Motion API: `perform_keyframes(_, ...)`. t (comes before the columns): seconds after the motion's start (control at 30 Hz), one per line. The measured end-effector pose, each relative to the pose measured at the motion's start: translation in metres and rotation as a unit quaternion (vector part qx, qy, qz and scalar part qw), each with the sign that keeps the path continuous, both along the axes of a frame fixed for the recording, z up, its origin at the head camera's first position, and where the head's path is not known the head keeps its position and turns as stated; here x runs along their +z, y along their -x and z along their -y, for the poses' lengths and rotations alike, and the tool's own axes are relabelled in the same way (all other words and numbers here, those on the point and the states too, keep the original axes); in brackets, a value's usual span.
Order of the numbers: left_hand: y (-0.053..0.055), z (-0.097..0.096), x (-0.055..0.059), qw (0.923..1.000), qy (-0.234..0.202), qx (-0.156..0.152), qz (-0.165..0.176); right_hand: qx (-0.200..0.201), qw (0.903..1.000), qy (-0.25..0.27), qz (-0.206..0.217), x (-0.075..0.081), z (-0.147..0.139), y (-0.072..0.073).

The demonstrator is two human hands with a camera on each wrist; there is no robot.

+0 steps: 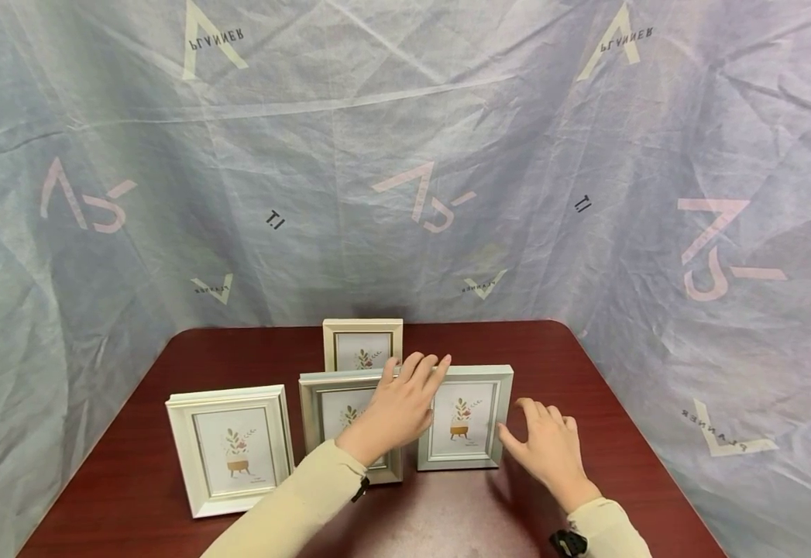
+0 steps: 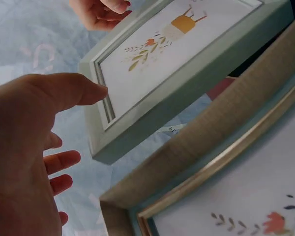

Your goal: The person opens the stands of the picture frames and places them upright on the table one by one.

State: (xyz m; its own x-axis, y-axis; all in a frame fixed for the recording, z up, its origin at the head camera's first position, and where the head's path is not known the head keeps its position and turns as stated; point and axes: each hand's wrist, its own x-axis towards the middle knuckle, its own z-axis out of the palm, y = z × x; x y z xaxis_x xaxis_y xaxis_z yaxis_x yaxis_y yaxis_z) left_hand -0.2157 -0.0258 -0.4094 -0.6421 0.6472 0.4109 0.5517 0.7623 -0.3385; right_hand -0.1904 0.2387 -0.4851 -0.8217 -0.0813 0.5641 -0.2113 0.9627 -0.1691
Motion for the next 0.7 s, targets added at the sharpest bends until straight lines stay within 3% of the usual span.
perform_keyframes(0.2,-0.013,0.017,-0.004,0.9991,-0.041,0.010,0.007,0.019,0.9963,0.004,-0.084,0.008,0.000,-0.003)
perform_keyframes(0.4,-0.027,0.031,-0.018,0.9929,-0.118,0.010,0.013,0.049,0.9876,-0.012,-0.149,0.015,0.007,-0.009)
perform_keyframes(0.53,-0.036,0.038,-0.026,0.9867,-0.155,0.030,0.038,0.073,0.9793,-0.018,-0.188,0.017,0.015,-0.012)
perform_keyframes(0.7,-0.051,0.046,-0.032,0.9786,-0.170,0.070,0.092,0.114,0.9700,-0.017,-0.214,0.018,0.024,-0.013)
